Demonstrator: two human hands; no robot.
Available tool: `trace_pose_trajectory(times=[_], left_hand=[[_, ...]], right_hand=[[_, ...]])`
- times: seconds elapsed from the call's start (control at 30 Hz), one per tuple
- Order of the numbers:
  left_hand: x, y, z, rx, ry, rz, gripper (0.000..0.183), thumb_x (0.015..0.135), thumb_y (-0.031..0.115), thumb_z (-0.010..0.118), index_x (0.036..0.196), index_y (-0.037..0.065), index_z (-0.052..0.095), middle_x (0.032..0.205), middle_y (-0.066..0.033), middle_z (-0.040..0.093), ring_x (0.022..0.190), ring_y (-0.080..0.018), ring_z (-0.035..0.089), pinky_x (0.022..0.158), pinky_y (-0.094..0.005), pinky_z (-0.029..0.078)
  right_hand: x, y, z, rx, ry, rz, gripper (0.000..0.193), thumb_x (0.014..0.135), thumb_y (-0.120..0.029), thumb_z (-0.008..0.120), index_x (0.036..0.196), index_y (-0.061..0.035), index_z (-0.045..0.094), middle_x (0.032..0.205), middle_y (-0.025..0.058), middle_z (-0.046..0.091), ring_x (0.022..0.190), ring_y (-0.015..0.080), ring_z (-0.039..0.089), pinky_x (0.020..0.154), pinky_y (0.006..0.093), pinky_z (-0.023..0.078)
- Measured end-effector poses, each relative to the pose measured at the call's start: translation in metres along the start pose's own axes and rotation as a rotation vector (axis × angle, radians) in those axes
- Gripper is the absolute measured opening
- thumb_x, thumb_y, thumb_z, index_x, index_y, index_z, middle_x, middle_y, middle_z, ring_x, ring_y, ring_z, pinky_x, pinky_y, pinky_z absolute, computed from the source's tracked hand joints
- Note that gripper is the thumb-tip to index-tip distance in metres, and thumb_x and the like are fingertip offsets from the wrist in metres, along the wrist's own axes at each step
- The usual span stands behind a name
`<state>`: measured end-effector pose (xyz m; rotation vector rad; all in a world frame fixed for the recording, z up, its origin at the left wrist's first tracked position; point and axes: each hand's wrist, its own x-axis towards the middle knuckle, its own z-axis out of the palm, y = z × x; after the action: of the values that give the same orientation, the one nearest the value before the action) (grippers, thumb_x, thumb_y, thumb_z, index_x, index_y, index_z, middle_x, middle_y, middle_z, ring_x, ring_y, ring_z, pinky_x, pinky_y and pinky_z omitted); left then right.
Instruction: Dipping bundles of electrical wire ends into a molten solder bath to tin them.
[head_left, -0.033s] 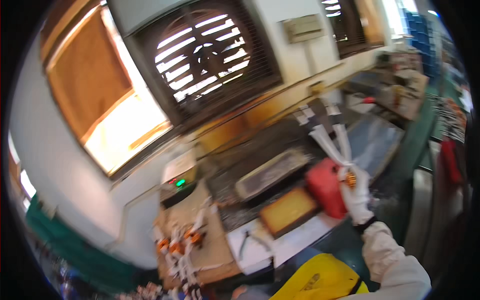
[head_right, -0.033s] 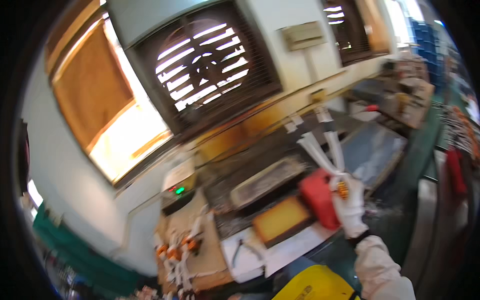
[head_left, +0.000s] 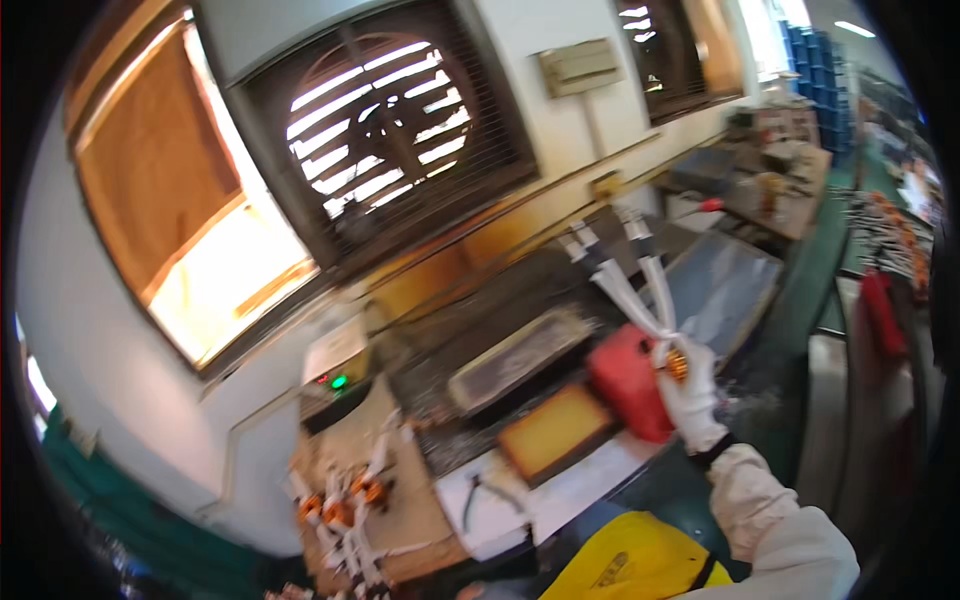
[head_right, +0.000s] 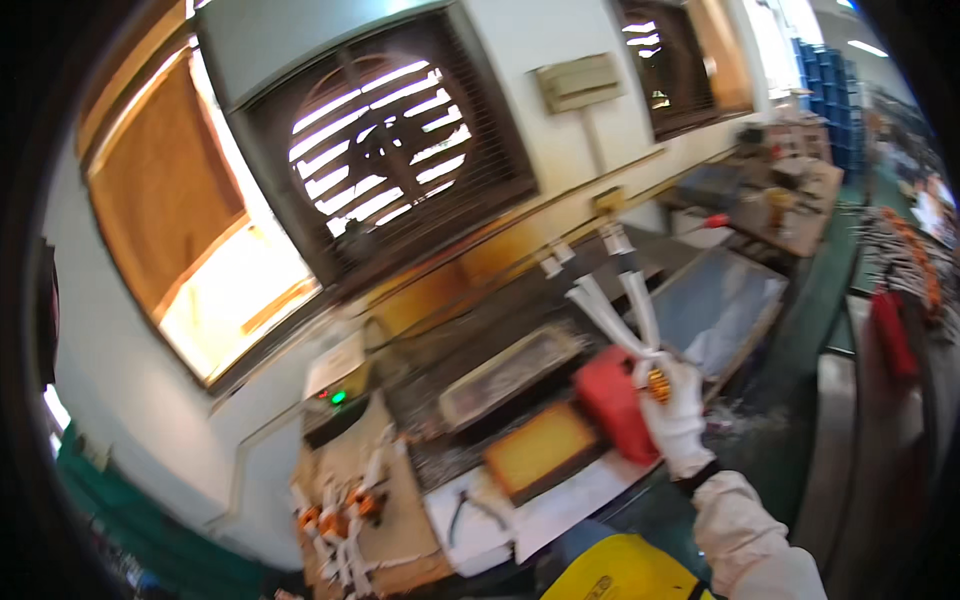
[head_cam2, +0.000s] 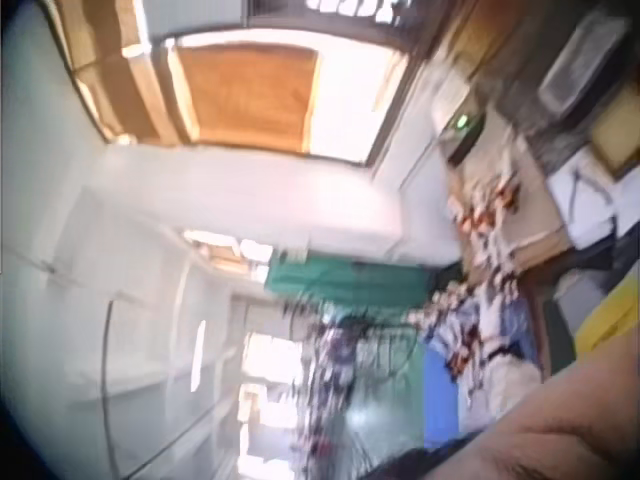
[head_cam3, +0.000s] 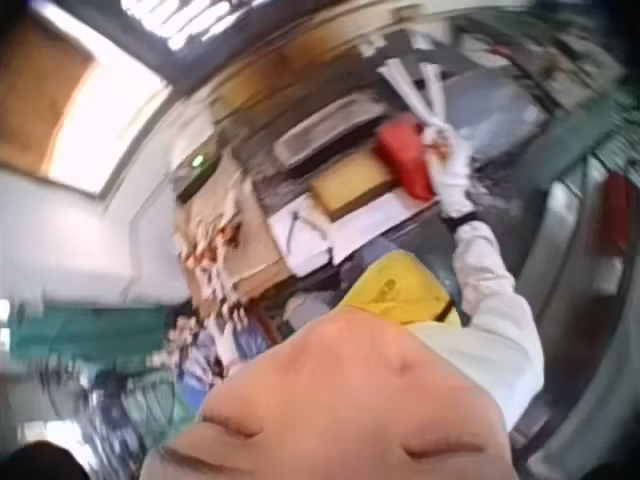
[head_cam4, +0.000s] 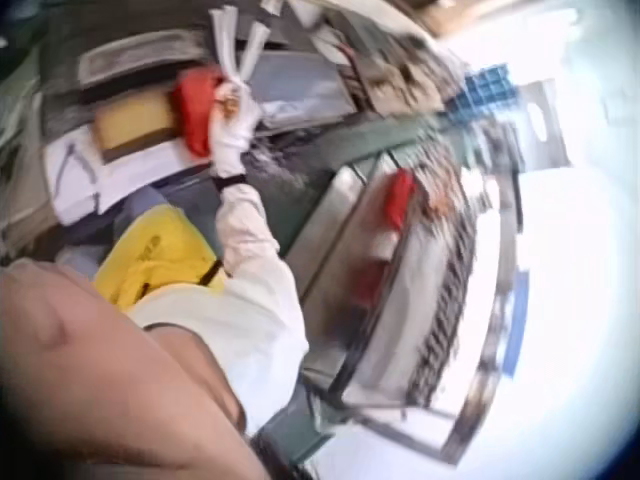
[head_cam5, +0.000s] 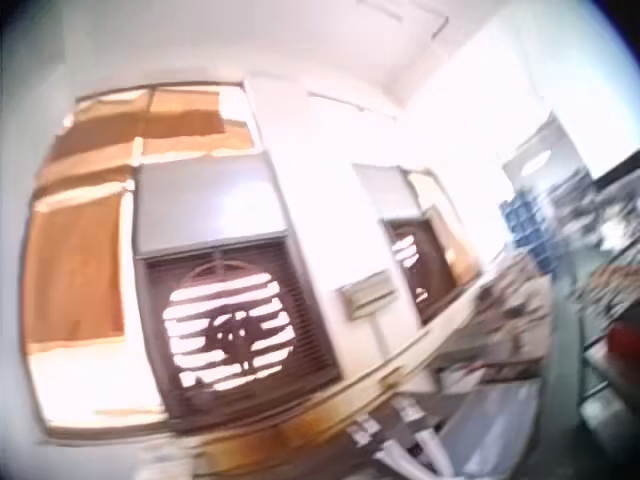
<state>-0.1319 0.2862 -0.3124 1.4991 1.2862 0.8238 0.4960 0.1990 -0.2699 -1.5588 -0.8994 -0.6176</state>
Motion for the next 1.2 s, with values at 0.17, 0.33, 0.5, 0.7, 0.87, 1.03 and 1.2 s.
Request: trace_pose_trajectory(times=[0.17,0.33,0.5,0.7,0.87,1.03,1.2], left_hand=[[-0.002,-0.016,-0.014,0.405,0.251,0.058,0.061,0.087,0.002,0.057,0.144,0.007,0.037,0.143,-0.012,0.041,0.13,-0.0249,0.039,0.108,-0.0334,0.032],[0.014,-0.047,-0.026,0.276,0.276,0.026,0.058,0.089,0.003,0.058,0.144,0.008,0.037,0.143,-0.011,0.041,0.13,-0.0231,0.038,0.107,-0.0322,0.032],[0.009,-0.066,-0.031,0.118,0.295,0.005,0.059,0.09,0.001,0.057,0.144,0.007,0.036,0.136,-0.0119,0.047,0.125,-0.022,0.043,0.102,-0.0321,0.037],[0.014,-0.067,-0.035,0.28,0.285,0.046,0.059,0.089,0.002,0.055,0.144,0.004,0.034,0.14,-0.015,0.043,0.127,-0.0247,0.042,0.104,-0.0335,0.036],[0.014,-0.054,-0.025,0.474,0.314,0.031,0.057,0.089,0.005,0.054,0.143,0.002,0.035,0.132,-0.0183,0.049,0.123,-0.0261,0.046,0.103,-0.0331,0.037],[0.022,-0.047,-0.012,0.566,0.418,0.05,0.055,0.082,0.005,0.049,0.136,0.001,0.042,0.136,-0.0211,0.049,0.128,-0.0352,0.045,0.107,-0.0379,0.032],[0.015,-0.019,0.0,0.561,0.42,-0.016,0.056,0.082,0.007,0.049,0.138,0.007,0.043,0.136,-0.0212,0.049,0.127,-0.0368,0.045,0.106,-0.0395,0.034]], right_hand=[[-0.007,0.008,-0.015,-0.065,-0.027,-0.01,0.056,0.075,0.002,0.067,0.128,-0.007,0.05,0.113,0.0198,0.049,0.107,0.0362,0.051,0.093,0.0415,0.043],[-0.011,0.029,-0.023,-0.091,0.004,0.028,0.058,0.076,0.003,0.064,0.13,-0.005,0.047,0.117,0.0197,0.048,0.108,0.0365,0.052,0.094,0.0417,0.044],[-0.007,0.027,-0.013,-0.094,-0.037,0.001,0.059,0.076,0.001,0.066,0.131,-0.0055,0.047,0.118,0.0215,0.048,0.108,0.0388,0.05,0.095,0.0431,0.042],[-0.015,0.03,-0.016,-0.105,-0.03,0.006,0.06,0.075,-0.004,0.069,0.131,-0.0058,0.046,0.119,0.0226,0.047,0.109,0.0395,0.05,0.095,0.0434,0.042],[-0.013,0.026,-0.013,-0.089,-0.072,0.047,0.058,0.077,0.0,0.064,0.131,-0.0045,0.045,0.121,0.0208,0.047,0.112,0.0375,0.05,0.098,0.0422,0.041],[-0.007,0.021,-0.016,-0.029,-0.058,0.057,0.056,0.08,-0.005,0.065,0.133,-0.0076,0.045,0.121,0.0234,0.047,0.11,0.0411,0.051,0.095,0.0433,0.043],[-0.009,0.024,-0.012,-0.069,-0.057,0.041,0.055,0.08,-0.002,0.064,0.132,-0.0058,0.046,0.12,0.0214,0.048,0.109,0.0379,0.052,0.095,0.0417,0.043]])
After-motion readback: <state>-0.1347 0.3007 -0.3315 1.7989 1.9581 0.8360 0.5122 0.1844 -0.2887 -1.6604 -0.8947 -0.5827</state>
